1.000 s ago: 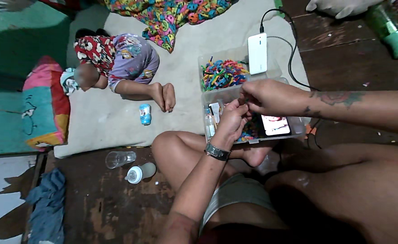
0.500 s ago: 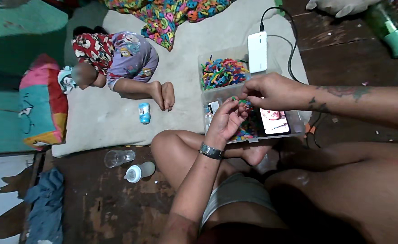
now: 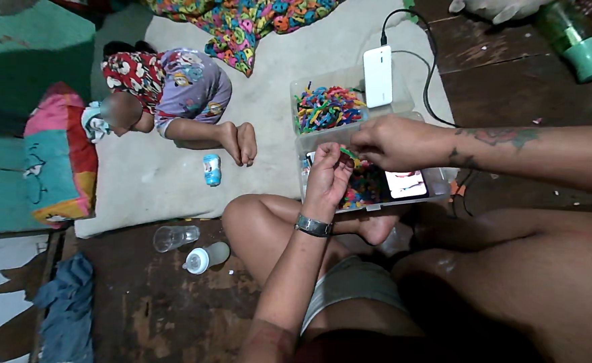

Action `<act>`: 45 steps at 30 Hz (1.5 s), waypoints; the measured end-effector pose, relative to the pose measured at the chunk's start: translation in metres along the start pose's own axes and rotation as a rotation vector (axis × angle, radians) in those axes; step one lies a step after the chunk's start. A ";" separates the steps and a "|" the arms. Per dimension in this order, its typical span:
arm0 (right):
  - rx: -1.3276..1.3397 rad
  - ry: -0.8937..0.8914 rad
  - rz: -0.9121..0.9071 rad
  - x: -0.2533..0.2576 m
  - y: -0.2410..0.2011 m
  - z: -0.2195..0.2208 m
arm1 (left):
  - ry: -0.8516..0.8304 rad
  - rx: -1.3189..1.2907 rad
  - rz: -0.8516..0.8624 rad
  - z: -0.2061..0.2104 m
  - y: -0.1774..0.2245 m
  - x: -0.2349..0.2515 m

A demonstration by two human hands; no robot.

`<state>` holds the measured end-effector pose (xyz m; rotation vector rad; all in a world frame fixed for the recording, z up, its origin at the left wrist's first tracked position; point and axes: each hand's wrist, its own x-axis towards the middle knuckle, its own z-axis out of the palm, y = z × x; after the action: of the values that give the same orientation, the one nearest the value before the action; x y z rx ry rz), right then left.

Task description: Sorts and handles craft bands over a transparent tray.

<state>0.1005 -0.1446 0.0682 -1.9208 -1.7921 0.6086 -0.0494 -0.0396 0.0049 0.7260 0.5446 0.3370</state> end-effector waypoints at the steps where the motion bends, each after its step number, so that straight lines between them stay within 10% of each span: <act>1: 0.031 -0.014 0.025 0.001 -0.004 -0.001 | -0.010 0.019 0.025 0.001 -0.001 0.000; 8: 0.369 -0.026 0.340 0.000 -0.008 -0.001 | -0.132 0.146 0.142 0.000 0.004 -0.002; 30: 0.054 0.090 0.012 0.003 -0.016 -0.002 | 0.003 0.179 0.127 0.003 0.023 -0.005; 45: 0.213 0.124 0.206 0.005 -0.013 -0.010 | -0.185 0.433 0.210 0.001 0.026 -0.016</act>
<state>0.0962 -0.1392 0.0844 -1.9624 -1.4047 0.7024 -0.0645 -0.0297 0.0293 1.2261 0.3678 0.3458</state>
